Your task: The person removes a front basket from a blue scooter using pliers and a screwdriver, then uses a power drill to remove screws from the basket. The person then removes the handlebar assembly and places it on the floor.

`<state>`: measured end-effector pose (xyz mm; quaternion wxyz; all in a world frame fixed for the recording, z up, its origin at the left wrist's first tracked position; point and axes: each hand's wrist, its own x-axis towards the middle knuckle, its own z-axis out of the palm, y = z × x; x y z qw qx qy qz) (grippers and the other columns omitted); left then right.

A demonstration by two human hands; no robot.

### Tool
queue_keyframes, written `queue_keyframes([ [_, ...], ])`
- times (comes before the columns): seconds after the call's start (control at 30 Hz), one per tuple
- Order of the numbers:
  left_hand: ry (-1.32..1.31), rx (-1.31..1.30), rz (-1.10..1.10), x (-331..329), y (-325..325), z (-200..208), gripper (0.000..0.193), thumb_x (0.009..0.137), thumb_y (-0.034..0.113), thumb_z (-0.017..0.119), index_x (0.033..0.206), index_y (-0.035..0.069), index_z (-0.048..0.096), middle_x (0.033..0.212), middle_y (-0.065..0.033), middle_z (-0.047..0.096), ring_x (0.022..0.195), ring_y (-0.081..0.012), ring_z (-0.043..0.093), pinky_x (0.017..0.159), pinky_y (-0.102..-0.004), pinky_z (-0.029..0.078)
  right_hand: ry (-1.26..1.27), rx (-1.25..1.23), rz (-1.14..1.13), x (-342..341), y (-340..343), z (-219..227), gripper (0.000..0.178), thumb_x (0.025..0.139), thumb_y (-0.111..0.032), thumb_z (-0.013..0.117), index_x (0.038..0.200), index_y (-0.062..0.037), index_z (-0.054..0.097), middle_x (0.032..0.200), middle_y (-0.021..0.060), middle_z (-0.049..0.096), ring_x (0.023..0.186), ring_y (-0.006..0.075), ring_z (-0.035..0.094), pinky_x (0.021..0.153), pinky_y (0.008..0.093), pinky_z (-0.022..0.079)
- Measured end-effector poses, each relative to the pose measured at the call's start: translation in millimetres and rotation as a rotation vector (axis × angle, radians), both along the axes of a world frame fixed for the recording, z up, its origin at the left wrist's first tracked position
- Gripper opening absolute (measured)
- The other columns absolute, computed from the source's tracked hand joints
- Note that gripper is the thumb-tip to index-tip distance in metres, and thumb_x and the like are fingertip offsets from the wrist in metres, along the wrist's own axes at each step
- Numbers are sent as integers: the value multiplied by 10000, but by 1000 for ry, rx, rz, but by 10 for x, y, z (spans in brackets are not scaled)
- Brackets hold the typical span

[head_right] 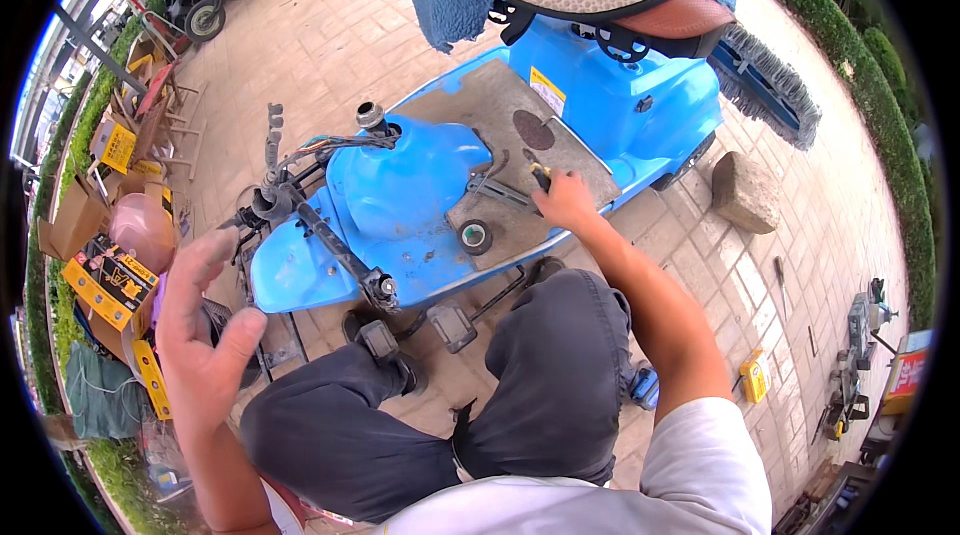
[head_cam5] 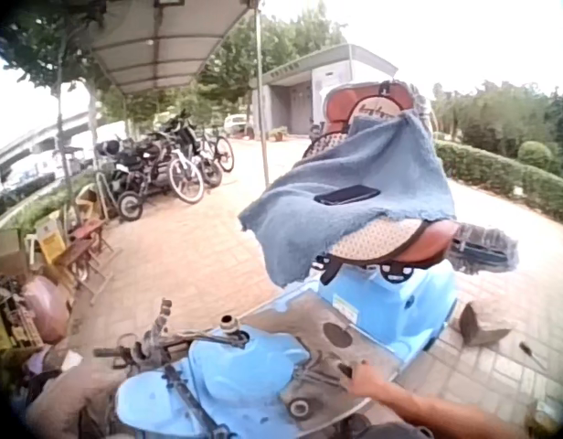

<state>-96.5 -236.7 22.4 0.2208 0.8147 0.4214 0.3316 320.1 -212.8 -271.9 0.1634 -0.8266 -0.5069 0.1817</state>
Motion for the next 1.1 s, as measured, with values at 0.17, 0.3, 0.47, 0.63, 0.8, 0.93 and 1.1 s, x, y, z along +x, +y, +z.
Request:
queue_keyframes([
  [0.17, -1, -86, 55, -14, -28, -426, 425, 757, 125, 745, 1145, -3, 627, 1147, -184, 632, 1090, -318, 603, 956, -386, 450, -92, 22, -116, 215, -787, 261, 413, 790, -285, 613, 1034, 46, 583, 1074, 303, 546, 1036, 464, 539, 899, 515, 453],
  [0.3, 51, -180, 76, -129, 133, -619, 358, 797, 195, 732, 1083, -3, 648, 1006, -121, 660, 947, -234, 606, 868, -341, 464, -239, -37, -170, 540, -1962, 146, 382, 748, -237, 682, 1032, 3, 595, 1031, 252, 548, 1013, 428, 536, 861, 486, 451],
  [0.47, 59, -254, 12, -11, 381, -696, 323, 825, 207, 707, 1060, -8, 651, 961, -88, 664, 882, -185, 589, 820, -317, 459, -392, 340, 151, 391, -1358, 317, 359, 739, -167, 728, 1053, -33, 614, 1056, 192, 574, 1011, 397, 549, 857, 473, 460],
  [0.63, 68, -296, 31, 58, 493, -805, 293, 822, 199, 722, 1020, -9, 665, 936, -106, 660, 841, -212, 580, 780, -336, 481, -262, 125, 753, -262, 315, 230, 458, 781, -232, 730, 1198, -91, 605, 1207, 107, 579, 1181, 312, 502, 986, 460, 411],
  [0.8, 120, -385, 162, -151, 478, -855, 293, 825, 218, 721, 1025, 9, 672, 953, -115, 668, 821, -221, 586, 761, -348, 490, -448, -70, 879, -462, 702, -59, 494, 768, -293, 750, 1207, -116, 609, 1244, 58, 565, 1217, 275, 470, 978, 495, 371],
  [0.93, 140, -387, 168, -272, 467, -880, 296, 833, 242, 715, 1017, 13, 676, 946, -115, 673, 814, -219, 588, 747, -347, 489, -572, -105, 851, -511, 549, -97, 348, 804, -196, 667, 1126, -77, 620, 1172, 99, 605, 1143, 274, 524, 937, 492, 377],
  [1.1, 121, -399, 153, -313, 500, -861, 316, 838, 265, 710, 1019, 7, 679, 917, -114, 676, 802, -209, 586, 738, -334, 482, -668, -11, 792, -489, 483, -217, 241, 808, -99, 576, 1040, -46, 617, 1039, 156, 649, 999, 305, 613, 887, 472, 420],
])
